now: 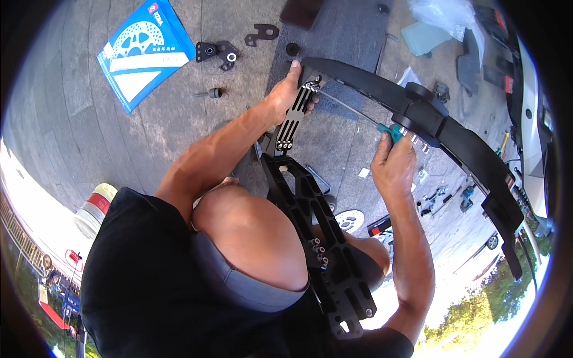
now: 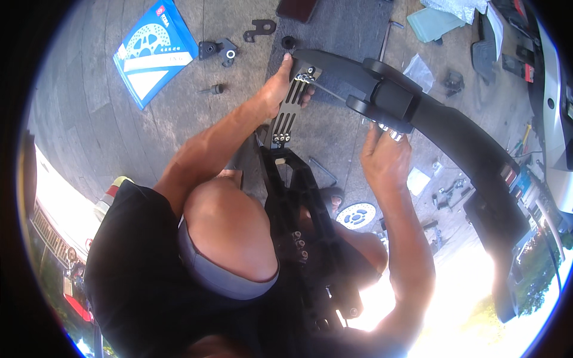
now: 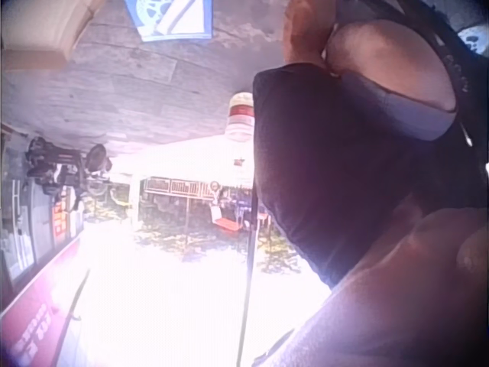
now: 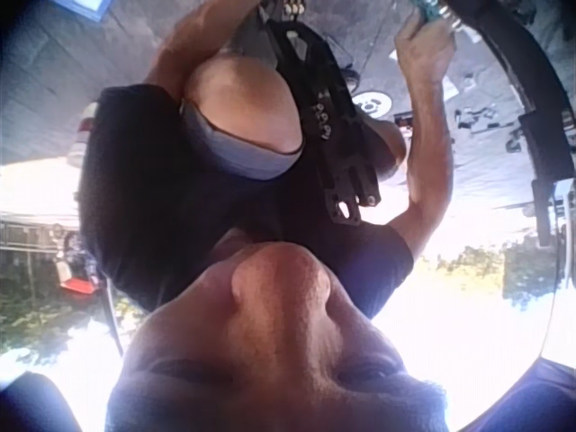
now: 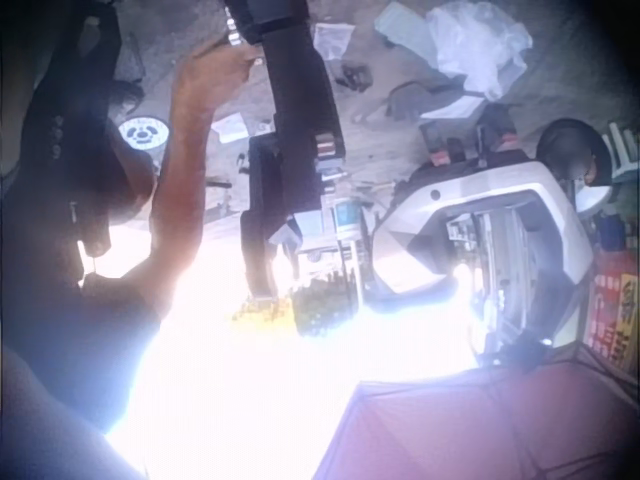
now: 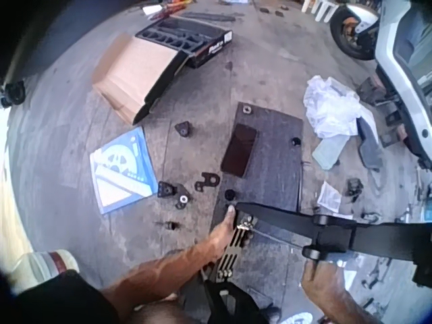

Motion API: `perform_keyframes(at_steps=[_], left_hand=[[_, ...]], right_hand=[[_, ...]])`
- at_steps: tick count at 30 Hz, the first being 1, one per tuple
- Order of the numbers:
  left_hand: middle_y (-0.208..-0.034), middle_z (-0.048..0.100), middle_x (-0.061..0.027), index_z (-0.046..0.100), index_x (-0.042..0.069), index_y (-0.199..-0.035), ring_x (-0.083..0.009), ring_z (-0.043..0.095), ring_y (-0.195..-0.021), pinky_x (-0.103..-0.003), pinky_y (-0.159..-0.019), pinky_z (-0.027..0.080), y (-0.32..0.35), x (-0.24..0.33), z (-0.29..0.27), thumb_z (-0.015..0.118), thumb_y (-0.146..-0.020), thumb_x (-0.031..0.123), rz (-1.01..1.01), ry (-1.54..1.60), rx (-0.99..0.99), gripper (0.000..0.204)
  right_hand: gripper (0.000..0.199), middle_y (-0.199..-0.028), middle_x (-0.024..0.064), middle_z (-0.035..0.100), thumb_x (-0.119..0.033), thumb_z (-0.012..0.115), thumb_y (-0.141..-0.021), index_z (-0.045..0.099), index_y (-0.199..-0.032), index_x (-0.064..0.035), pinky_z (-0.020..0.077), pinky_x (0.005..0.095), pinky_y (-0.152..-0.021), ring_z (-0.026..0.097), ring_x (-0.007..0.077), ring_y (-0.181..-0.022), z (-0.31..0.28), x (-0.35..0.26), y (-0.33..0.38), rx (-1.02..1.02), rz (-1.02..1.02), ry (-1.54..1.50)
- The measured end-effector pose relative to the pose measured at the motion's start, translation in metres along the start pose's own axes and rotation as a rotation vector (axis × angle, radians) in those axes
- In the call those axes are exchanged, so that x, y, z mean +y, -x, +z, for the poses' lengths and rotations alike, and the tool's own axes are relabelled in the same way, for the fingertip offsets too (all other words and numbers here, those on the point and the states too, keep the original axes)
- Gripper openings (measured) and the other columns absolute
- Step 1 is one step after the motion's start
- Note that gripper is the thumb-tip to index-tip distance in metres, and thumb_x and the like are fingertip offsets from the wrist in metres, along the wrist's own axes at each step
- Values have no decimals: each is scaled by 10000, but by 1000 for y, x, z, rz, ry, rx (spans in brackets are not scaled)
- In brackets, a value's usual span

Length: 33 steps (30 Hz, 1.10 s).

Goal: The person assembles a black metal frame by attaching brackets and tightening bolts. They use a T-handle hex key to secure the components and periodically reposition the frame to access different fastening points.

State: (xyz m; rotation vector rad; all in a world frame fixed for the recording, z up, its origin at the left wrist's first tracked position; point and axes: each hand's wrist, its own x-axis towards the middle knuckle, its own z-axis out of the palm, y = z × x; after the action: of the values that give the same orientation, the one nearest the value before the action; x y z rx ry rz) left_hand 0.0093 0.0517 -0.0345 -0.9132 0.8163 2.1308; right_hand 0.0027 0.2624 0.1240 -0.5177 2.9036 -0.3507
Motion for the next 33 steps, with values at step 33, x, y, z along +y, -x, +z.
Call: perform_keyframes(at_steps=[33], left_hand=[[-766, 588, -98, 586, 61, -1067, -182, 564, -631, -344, -593, 499, 1, -2, -1, 223, -927, 688, 21, 73, -25, 737]], right_hand=[[244, -669, 229, 603, -199, 537, -945, 564, -908, 41, 424, 449, -501, 605, 412, -589, 12, 30, 8, 96, 62, -129]])
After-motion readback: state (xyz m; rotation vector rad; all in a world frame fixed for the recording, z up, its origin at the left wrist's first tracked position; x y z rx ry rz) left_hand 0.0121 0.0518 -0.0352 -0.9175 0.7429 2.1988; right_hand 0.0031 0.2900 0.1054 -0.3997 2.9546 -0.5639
